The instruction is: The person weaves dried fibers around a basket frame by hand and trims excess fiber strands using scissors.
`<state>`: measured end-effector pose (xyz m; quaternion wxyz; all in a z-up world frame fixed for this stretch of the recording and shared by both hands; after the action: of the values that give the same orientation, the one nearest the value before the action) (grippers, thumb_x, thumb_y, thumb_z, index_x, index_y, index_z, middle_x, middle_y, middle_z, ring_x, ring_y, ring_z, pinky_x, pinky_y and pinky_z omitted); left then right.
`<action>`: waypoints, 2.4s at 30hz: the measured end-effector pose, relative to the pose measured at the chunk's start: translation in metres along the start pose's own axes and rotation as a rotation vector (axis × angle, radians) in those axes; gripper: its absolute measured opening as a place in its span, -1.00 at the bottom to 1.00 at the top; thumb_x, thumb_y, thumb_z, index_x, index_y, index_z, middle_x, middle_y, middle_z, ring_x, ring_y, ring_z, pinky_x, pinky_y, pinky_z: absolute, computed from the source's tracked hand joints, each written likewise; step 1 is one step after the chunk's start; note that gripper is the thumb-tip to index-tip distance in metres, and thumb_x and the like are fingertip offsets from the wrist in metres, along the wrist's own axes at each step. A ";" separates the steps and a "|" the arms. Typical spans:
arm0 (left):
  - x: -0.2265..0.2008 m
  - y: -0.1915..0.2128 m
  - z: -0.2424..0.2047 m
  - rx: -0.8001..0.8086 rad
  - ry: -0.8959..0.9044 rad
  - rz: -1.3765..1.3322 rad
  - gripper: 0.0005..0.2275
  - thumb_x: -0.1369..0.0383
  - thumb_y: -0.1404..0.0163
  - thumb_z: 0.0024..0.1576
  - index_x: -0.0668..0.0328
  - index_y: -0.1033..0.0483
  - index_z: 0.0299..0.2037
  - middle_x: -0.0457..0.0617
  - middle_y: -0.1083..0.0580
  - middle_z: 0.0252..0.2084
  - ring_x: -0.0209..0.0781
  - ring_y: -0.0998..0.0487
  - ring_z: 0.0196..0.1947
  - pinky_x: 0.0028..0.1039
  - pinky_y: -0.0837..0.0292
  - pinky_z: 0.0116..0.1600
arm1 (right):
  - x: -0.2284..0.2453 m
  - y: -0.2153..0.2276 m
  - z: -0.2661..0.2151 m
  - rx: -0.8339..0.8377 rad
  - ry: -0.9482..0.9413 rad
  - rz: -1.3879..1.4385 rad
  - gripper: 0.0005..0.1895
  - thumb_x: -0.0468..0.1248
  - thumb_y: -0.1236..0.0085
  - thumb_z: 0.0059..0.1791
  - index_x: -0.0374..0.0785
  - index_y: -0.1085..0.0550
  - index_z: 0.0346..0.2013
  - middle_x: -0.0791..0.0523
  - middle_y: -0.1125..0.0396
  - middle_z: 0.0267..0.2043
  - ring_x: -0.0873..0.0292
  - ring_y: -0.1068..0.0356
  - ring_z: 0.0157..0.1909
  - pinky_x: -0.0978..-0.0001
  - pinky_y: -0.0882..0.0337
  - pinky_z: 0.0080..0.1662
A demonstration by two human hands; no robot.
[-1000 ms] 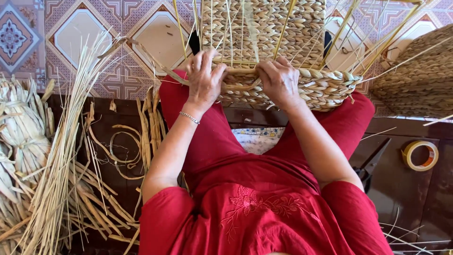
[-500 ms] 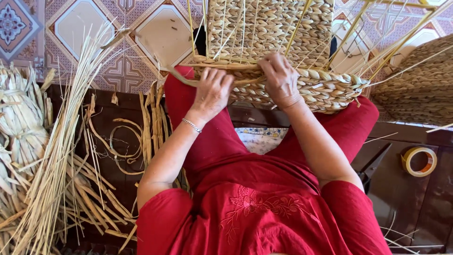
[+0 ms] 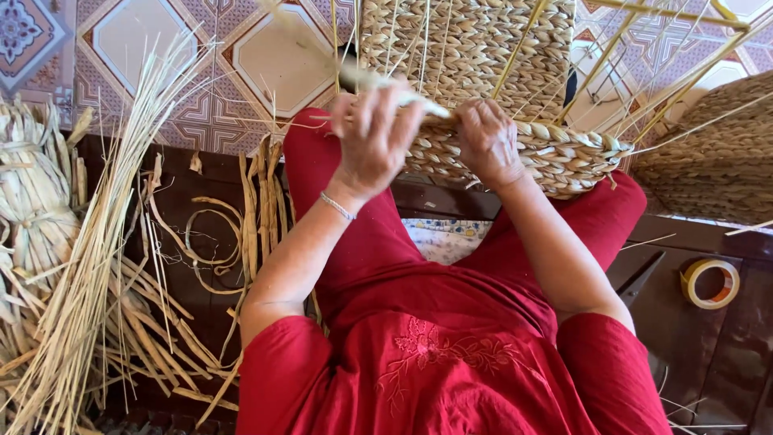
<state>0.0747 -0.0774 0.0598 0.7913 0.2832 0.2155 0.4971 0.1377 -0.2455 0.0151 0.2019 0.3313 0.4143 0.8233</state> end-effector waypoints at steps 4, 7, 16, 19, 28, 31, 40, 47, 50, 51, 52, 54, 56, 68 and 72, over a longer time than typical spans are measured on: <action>-0.016 -0.037 -0.028 0.170 -0.017 -0.351 -0.69 0.45 -0.13 0.30 0.08 -0.38 0.21 0.04 -0.47 -0.05 -0.10 -0.46 0.02 -0.28 -0.43 0.17 | -0.003 0.015 0.000 -0.095 -0.035 0.173 -0.87 -0.42 -0.25 0.02 -0.30 -0.52 -0.15 0.02 -0.49 -0.19 0.02 -0.51 -0.19 0.22 -0.50 -0.17; -0.006 -0.080 -0.026 0.358 0.127 -0.443 -0.51 0.56 -0.03 0.25 0.15 -0.24 0.40 0.07 -0.50 -0.09 -0.12 -0.52 -0.12 -0.36 -0.54 -0.04 | -0.004 0.022 0.004 -0.047 -0.069 0.230 -0.86 -0.45 -0.23 0.01 -0.31 -0.53 -0.13 0.02 -0.49 -0.28 0.00 -0.51 -0.27 0.18 -0.48 -0.20; 0.010 -0.103 0.035 0.130 0.284 -0.706 -0.83 0.35 -0.13 0.27 0.13 -0.45 -0.02 -0.02 -0.50 -0.42 -0.29 -0.49 -0.50 -0.50 -0.43 -0.43 | -0.006 0.025 0.004 0.049 -0.172 0.274 -0.84 -0.48 -0.11 0.07 -0.33 -0.49 -0.04 -0.03 -0.46 -0.29 -0.04 -0.51 -0.29 0.14 -0.46 -0.24; 0.028 -0.098 -0.007 0.021 0.788 -1.161 -0.91 0.39 0.00 0.29 0.24 -0.47 -0.19 0.05 -0.54 -0.34 -0.23 -0.58 -0.39 -0.46 -0.56 -0.26 | -0.002 0.028 0.006 -0.030 -0.149 0.278 -0.82 -0.46 -0.11 0.08 -0.31 -0.51 -0.03 -0.01 -0.48 -0.25 -0.02 -0.53 -0.25 0.17 -0.49 -0.21; -0.012 -0.038 -0.039 0.228 1.028 -1.729 -0.72 0.34 0.07 0.28 0.35 -0.44 0.12 0.14 -0.53 0.14 0.03 -0.57 0.16 -0.29 -0.51 0.25 | 0.004 0.006 0.018 -0.101 -0.178 0.127 -0.97 -0.39 -0.21 0.06 -0.20 -0.54 -0.24 0.11 -0.44 -0.31 0.06 -0.48 -0.35 0.18 -0.45 -0.30; 0.018 -0.004 -0.010 0.185 0.480 -0.839 -0.62 0.36 -0.08 0.21 0.27 -0.40 0.22 0.07 -0.43 0.25 0.01 -0.42 0.29 -0.14 -0.30 0.39 | 0.013 0.012 0.017 -0.067 -0.075 0.044 -0.87 -0.43 -0.17 0.00 -0.16 -0.57 -0.22 0.10 -0.41 -0.30 0.00 -0.47 -0.27 0.17 -0.44 -0.24; 0.057 -0.041 -0.045 0.255 0.143 -0.028 -0.79 0.32 -0.26 0.19 -0.05 -0.45 -0.11 -0.12 -0.33 0.15 -0.10 -0.31 0.19 -0.11 -0.27 0.29 | 0.005 0.013 0.010 -0.212 -0.188 0.211 -0.97 -0.42 -0.19 0.05 -0.27 -0.54 -0.28 0.12 -0.44 -0.33 0.16 -0.47 -0.37 0.31 -0.46 -0.30; 0.043 -0.039 -0.059 0.345 0.128 -0.189 -0.67 0.20 -0.21 0.20 0.27 -0.52 0.00 0.05 -0.44 -0.08 -0.01 -0.41 -0.02 -0.05 -0.29 0.20 | -0.004 -0.012 0.005 -0.252 -0.179 -0.022 -0.90 -0.40 -0.26 0.03 -0.33 -0.48 -0.25 0.01 -0.37 -0.16 0.15 -0.42 -0.30 0.36 -0.41 -0.41; 0.043 -0.035 -0.063 0.502 0.041 0.023 -0.81 0.51 -0.11 0.20 0.10 -0.55 -0.01 -0.07 -0.49 -0.07 -0.17 -0.46 0.05 -0.08 -0.25 0.29 | 0.008 -0.022 0.014 -0.152 -0.047 -0.079 -0.78 -0.55 -0.10 0.02 -0.27 -0.54 -0.10 0.03 -0.39 -0.06 0.14 -0.47 -0.23 0.33 -0.50 -0.30; 0.043 -0.029 -0.056 0.454 0.045 0.031 -0.83 0.50 -0.12 0.21 0.07 -0.55 -0.03 -0.09 -0.48 -0.11 -0.16 -0.46 0.04 -0.04 -0.23 0.31 | 0.013 -0.017 0.015 -0.145 -0.020 -0.074 -0.75 -0.54 -0.10 0.02 -0.28 -0.54 -0.05 0.05 -0.40 -0.06 0.10 -0.49 -0.18 0.28 -0.52 -0.24; 0.046 -0.023 -0.047 0.404 0.050 0.041 -0.85 0.49 -0.13 0.22 0.05 -0.55 -0.06 -0.11 -0.47 -0.14 -0.15 -0.45 0.04 0.00 -0.21 0.33 | 0.018 -0.011 0.018 -0.139 0.010 -0.068 -0.72 -0.53 -0.10 0.02 -0.29 -0.54 0.01 0.06 -0.41 -0.06 0.06 -0.50 -0.13 0.24 -0.54 -0.18; 0.042 -0.013 -0.024 0.263 0.045 0.057 -0.87 0.48 -0.14 0.23 0.03 -0.54 -0.09 -0.13 -0.46 -0.14 -0.15 -0.45 0.06 0.08 -0.15 0.36 | 0.025 0.003 0.020 -0.101 0.038 0.072 -0.81 -0.50 -0.15 0.07 -0.28 -0.52 -0.04 0.04 -0.44 -0.05 0.02 -0.52 -0.13 0.23 -0.54 -0.17; 0.030 -0.009 -0.001 0.081 0.025 0.067 -0.89 0.47 -0.14 0.23 0.06 -0.53 -0.10 -0.13 -0.45 -0.09 -0.15 -0.44 0.11 0.15 -0.07 0.38 | 0.031 0.013 0.021 -0.071 0.044 0.163 -0.83 -0.48 -0.17 0.07 -0.28 -0.50 -0.05 0.01 -0.46 -0.06 -0.01 -0.53 -0.13 0.21 -0.54 -0.16; 0.026 -0.117 -0.001 0.683 0.377 -0.353 -0.64 0.52 -0.03 0.25 0.24 -0.41 0.27 0.07 -0.58 -0.42 -0.14 -0.57 -0.45 -0.35 -0.46 -0.30 | 0.007 0.007 0.019 -0.025 -0.218 0.398 -0.79 -0.53 -0.07 0.07 -0.29 -0.44 -0.03 0.05 -0.50 -0.23 0.12 -0.55 -0.25 0.32 -0.52 -0.21; 0.040 -0.090 -0.005 0.135 0.495 -0.780 -0.91 0.46 -0.08 0.19 0.21 -0.57 -0.13 0.02 -0.61 -0.29 -0.20 -0.60 -0.39 -0.42 -0.51 -0.29 | 0.003 0.007 0.021 -0.066 -0.258 0.397 -0.84 -0.52 -0.13 0.06 -0.27 -0.48 -0.09 0.07 -0.51 -0.27 0.16 -0.54 -0.30 0.33 -0.50 -0.25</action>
<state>0.1479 -0.0712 -0.0061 0.8236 0.1048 0.5203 0.2000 0.1499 -0.2361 0.0310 0.0982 0.5020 0.2848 0.8107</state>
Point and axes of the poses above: each hand's wrist, its own z-axis towards the middle knuckle, its own y-axis out of the back of the hand, x = y × z, the point moved 7 cm from there along z, towards the middle knuckle
